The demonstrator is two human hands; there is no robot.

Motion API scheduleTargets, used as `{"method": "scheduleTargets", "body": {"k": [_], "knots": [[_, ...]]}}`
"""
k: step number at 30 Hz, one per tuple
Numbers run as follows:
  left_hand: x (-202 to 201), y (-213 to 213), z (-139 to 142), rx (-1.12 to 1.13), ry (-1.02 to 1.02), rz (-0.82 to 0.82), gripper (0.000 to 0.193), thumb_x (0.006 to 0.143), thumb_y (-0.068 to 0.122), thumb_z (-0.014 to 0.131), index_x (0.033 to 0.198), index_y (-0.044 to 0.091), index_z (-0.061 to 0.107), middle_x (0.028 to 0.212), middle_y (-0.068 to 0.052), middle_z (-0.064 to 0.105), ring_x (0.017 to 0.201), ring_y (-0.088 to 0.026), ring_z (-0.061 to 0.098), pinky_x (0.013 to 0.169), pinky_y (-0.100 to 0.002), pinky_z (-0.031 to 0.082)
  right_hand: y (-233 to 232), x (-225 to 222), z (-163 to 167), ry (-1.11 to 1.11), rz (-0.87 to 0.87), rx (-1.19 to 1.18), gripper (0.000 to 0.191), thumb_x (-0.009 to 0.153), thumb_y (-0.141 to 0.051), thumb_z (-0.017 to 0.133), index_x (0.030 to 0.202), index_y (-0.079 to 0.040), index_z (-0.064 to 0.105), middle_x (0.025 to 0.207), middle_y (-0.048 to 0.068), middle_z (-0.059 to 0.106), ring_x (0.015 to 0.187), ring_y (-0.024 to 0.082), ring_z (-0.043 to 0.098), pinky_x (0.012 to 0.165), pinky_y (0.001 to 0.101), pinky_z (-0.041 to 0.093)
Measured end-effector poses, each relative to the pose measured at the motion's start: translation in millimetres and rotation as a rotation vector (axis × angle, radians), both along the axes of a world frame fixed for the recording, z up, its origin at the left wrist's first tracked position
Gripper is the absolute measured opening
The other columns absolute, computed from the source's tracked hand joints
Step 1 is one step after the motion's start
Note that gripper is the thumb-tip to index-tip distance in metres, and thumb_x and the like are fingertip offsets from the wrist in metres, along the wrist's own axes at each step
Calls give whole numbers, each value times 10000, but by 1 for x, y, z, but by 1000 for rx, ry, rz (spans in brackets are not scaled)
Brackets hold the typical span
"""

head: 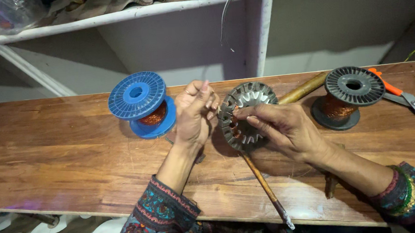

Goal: The person winds copper wire around the slots of a motor armature, using a wooden stick to press the wire into place. They repeatedly rotate the armature and continue winding until the slots are filled.

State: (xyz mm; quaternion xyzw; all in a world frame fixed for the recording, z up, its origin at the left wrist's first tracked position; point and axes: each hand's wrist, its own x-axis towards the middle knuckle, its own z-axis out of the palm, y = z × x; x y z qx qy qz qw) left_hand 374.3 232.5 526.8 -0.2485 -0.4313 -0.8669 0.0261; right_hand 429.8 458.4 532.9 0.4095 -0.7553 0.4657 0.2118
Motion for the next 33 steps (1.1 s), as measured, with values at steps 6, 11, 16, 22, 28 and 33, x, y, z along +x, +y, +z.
{"method": "scheduleTargets", "body": {"k": [6,11,16,22,28,33], "knots": [[-1,-5,3,34,-87,-80,175,1044,158,631,916,54,573,737,-18,522,706,-125,540,502,-186,369,-3,3,0,4,-6,-9,228,1033,-159,579,1176,-64,729,984,85,803,668,112,765,572,260,616],[-4,-5,4,13,-118,-110,154,1035,178,621,927,85,564,726,4,496,649,-67,464,467,-155,315,-3,4,-4,-102,-90,-7,239,994,-169,587,1149,-86,749,922,69,820,529,102,722,464,270,590],[-8,-3,-1,-110,-55,-35,146,1043,183,631,961,76,574,739,34,502,599,-21,394,459,-148,270,2,0,-3,50,25,-165,216,1082,-166,541,1175,-67,709,1022,107,770,864,154,751,725,292,648],[-11,6,-13,-210,-64,31,128,1028,160,622,967,51,593,773,-8,649,615,-51,582,544,-192,484,12,-1,9,-78,-236,-165,205,1039,-157,617,1086,-26,768,750,65,747,621,126,684,546,278,564],[-10,13,-26,-161,-51,-12,143,1050,152,621,995,21,616,879,-70,731,713,-96,693,652,-244,595,11,6,13,0,-240,-65,133,972,-87,657,1038,-16,748,887,77,772,674,97,730,556,235,609],[-9,13,-31,-148,-22,-41,155,1070,163,616,1021,15,624,908,-57,724,751,-77,684,678,-233,592,13,1,9,7,-243,-12,151,949,-78,660,1060,-16,743,843,83,764,637,107,714,522,239,599]]}}
